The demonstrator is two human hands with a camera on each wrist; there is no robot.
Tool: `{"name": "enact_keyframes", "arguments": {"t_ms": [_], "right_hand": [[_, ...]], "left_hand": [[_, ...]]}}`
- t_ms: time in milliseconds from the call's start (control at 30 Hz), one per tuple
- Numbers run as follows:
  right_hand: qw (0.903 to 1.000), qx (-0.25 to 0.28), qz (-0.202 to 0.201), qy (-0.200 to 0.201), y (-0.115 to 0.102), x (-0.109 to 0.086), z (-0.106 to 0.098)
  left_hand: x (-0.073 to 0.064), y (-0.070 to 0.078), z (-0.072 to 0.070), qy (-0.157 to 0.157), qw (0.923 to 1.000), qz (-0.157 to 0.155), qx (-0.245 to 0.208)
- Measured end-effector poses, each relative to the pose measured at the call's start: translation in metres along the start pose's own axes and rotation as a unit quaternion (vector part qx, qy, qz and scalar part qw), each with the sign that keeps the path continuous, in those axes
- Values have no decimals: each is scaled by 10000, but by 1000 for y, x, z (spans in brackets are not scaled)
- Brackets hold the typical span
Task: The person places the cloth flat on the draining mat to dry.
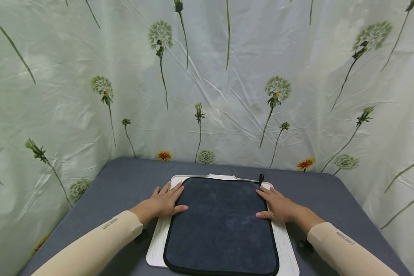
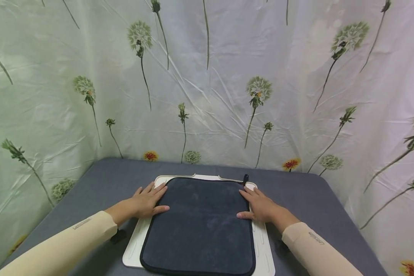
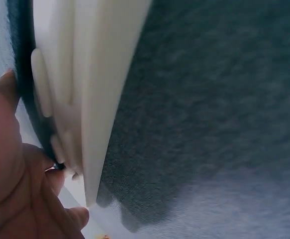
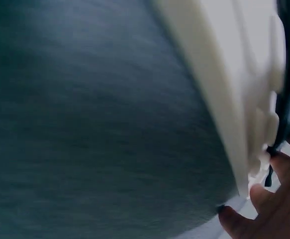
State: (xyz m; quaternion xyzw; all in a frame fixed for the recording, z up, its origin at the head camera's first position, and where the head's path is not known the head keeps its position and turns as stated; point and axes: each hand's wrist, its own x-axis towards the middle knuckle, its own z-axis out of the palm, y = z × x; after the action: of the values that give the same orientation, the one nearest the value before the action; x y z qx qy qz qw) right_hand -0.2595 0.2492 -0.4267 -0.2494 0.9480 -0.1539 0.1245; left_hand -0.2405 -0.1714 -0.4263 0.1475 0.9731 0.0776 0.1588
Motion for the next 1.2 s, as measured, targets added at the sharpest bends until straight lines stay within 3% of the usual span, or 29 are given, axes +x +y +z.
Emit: {"name": "enact_keyframes", "arguments": {"t_ms": [200, 300, 467, 567, 767, 967, 1200], "right_hand": [[9960, -604, -249, 613, -10, -25, 15], [9924, -750, -601, 773, -26, -40, 27], [9839, -924, -1378, 662, -57, -60, 48], [9821, -1003, -1531, 445, -66, -67, 54], [9884, -901, -1179, 310, -58, -74, 56], [9916, -731, -922, 528, -45, -82, 57], [9904, -764, -873, 749, -29, -87, 55]], "left_hand": [[-24, 5, 9, 238, 9995, 204, 78], [-40, 16, 16, 423, 9978, 516, 47], [-64, 39, 32, 362, 9893, 1413, 0], [-74, 46, 40, 236, 9862, 1641, 11], [-81, 42, 46, 334, 9890, 1439, -112], [-83, 29, 42, 287, 9929, 1157, 50], [-87, 11, 10, 195, 9990, 275, 278]]}}
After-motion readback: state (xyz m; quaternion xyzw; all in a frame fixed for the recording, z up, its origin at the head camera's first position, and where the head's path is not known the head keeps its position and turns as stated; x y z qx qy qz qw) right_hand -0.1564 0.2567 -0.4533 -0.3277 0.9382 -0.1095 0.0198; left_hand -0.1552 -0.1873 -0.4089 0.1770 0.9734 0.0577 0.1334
